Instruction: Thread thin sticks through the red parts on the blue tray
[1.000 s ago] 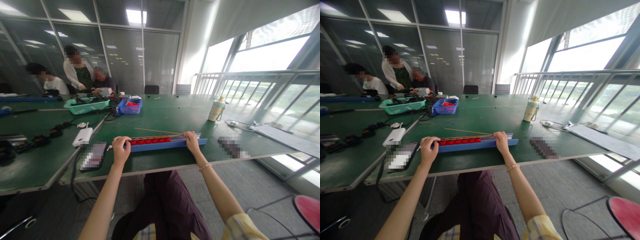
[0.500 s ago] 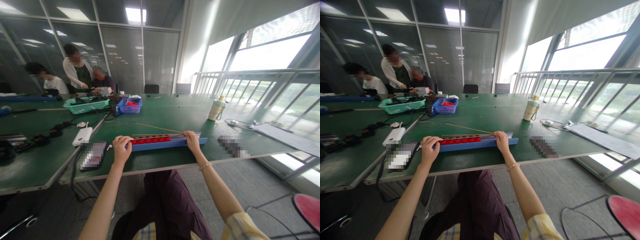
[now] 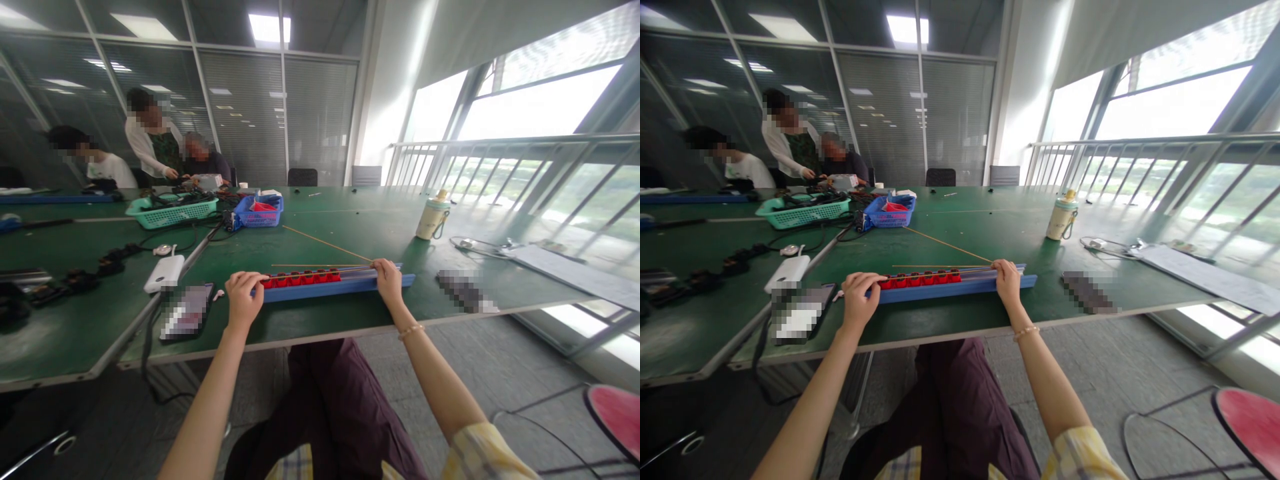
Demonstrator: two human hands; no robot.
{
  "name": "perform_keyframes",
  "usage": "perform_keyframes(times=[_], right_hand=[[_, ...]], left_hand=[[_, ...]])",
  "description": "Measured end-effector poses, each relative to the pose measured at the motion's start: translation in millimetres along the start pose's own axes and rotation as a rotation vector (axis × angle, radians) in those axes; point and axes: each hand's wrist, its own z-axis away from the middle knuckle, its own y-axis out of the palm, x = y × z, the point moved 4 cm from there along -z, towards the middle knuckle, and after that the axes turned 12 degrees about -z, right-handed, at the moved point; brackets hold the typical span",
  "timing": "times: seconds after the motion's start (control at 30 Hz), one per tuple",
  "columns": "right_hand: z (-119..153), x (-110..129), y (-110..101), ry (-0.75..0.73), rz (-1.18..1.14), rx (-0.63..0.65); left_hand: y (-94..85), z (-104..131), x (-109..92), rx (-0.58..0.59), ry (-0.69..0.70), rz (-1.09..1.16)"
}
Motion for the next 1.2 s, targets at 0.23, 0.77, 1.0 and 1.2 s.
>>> perform_keyframes(times=[0.23,0.77,1.0,1.2], right_hand=[[0.6,0.5,-0.1,-0.011,0.005,-0.018],[0.5,3.2,5.6,-0.041,0.011,0.038],[0.7,5.1,5.2,-0.039,0.002,0.027],[0.6,3.4,5.5,-0.035,-0.007,0.027]], left_hand=[[-1.7,-0.8,-1.0,0.012,-0.004,-0.014],[-0.1,0.7,3.9,-0.035,-0.046,-0.014],[1.5,1.2,4.7,-0.018,-0.039,-0.014],[3.2,1.7,5.4,-0.010,-0.033,-0.020]])
